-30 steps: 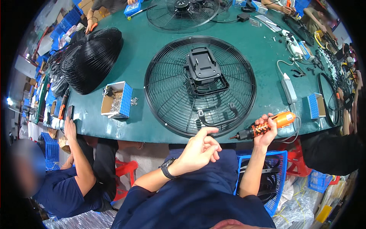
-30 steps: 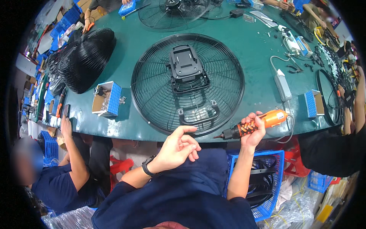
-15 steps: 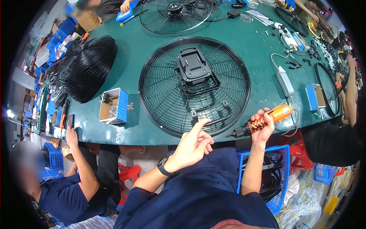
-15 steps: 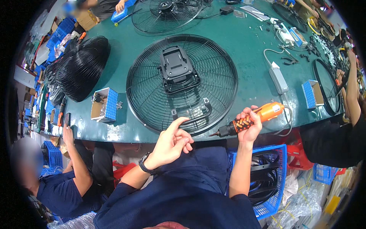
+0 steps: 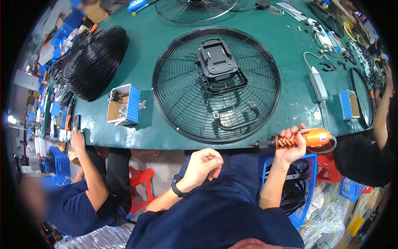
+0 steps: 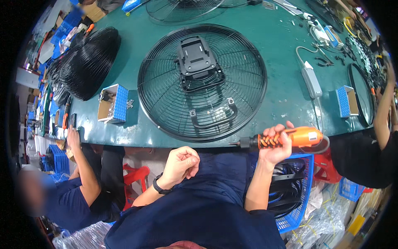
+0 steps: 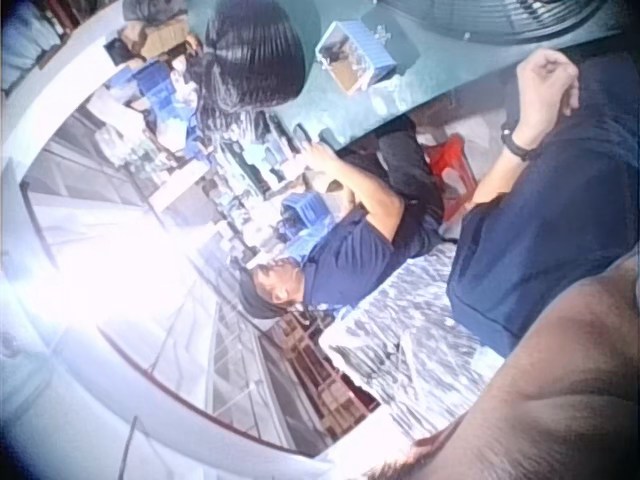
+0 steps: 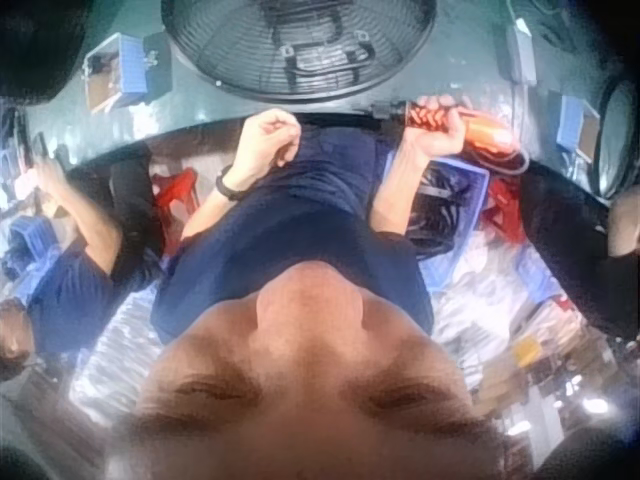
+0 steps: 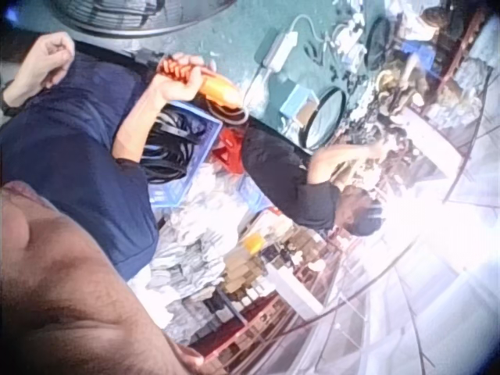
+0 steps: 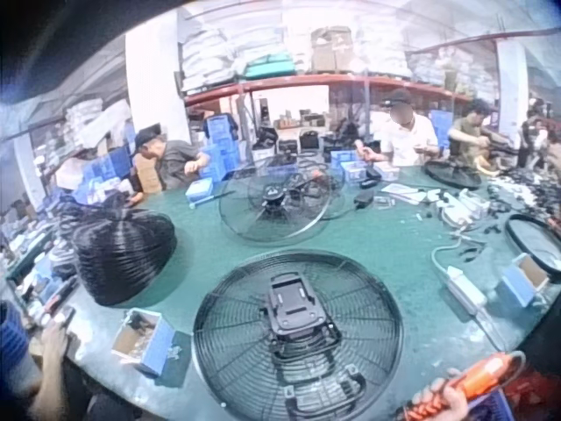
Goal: Assembling the protective covers and components of an industrial electric fan using a power screwdriver.
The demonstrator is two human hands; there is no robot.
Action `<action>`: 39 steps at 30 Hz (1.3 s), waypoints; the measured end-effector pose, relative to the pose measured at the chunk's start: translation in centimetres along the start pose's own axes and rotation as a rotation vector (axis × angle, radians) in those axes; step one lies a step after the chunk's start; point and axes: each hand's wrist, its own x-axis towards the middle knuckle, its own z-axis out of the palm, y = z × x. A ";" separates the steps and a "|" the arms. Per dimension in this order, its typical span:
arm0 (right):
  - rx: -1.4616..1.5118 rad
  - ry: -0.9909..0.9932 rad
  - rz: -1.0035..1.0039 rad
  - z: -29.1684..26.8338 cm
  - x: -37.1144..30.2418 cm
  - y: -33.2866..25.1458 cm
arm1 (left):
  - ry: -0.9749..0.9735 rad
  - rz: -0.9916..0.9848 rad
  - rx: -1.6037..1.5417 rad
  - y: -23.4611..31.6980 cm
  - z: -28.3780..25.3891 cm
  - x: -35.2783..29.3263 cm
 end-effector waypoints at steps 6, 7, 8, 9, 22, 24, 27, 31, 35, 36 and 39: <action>0.030 -0.313 -0.128 3.2 -2.1 -2.5 | -0.103 -0.064 -0.297 -0.2 -0.5 0.6; 0.041 -0.360 -0.166 3.9 -2.5 -2.9 | -0.085 -0.090 -0.299 -0.1 -0.4 0.7; 0.050 -0.426 -0.179 4.6 -2.8 -3.3 | -0.063 -0.129 -0.293 0.0 -0.2 0.8; 0.036 -0.485 -0.192 5.2 -3.2 -3.6 | -0.123 -0.135 -0.323 0.2 -0.3 1.0; -0.024 -0.906 -0.388 8.8 -6.1 -4.2 | -0.153 -0.227 -0.531 -0.2 0.4 2.3; -0.052 -0.963 -0.373 8.8 -5.8 -4.3 | -0.169 -0.233 -0.552 -0.3 0.3 2.4; -0.086 -1.040 -0.312 8.9 -5.7 -4.3 | -0.177 -0.257 -0.554 -0.5 0.3 2.5; -0.081 -1.033 -0.290 9.0 -5.9 -3.8 | -0.194 -0.246 -0.548 -0.5 0.4 2.4; -0.065 -1.011 -0.295 8.9 -5.9 -3.4 | -0.191 -0.228 -0.537 -0.5 0.6 2.3; -0.059 -1.010 -0.292 8.9 -5.8 -3.3 | -0.186 -0.216 -0.523 -0.5 0.7 2.3; -0.066 -1.020 -0.276 9.0 -5.6 -3.4 | -0.187 -0.203 -0.500 -0.5 0.7 2.4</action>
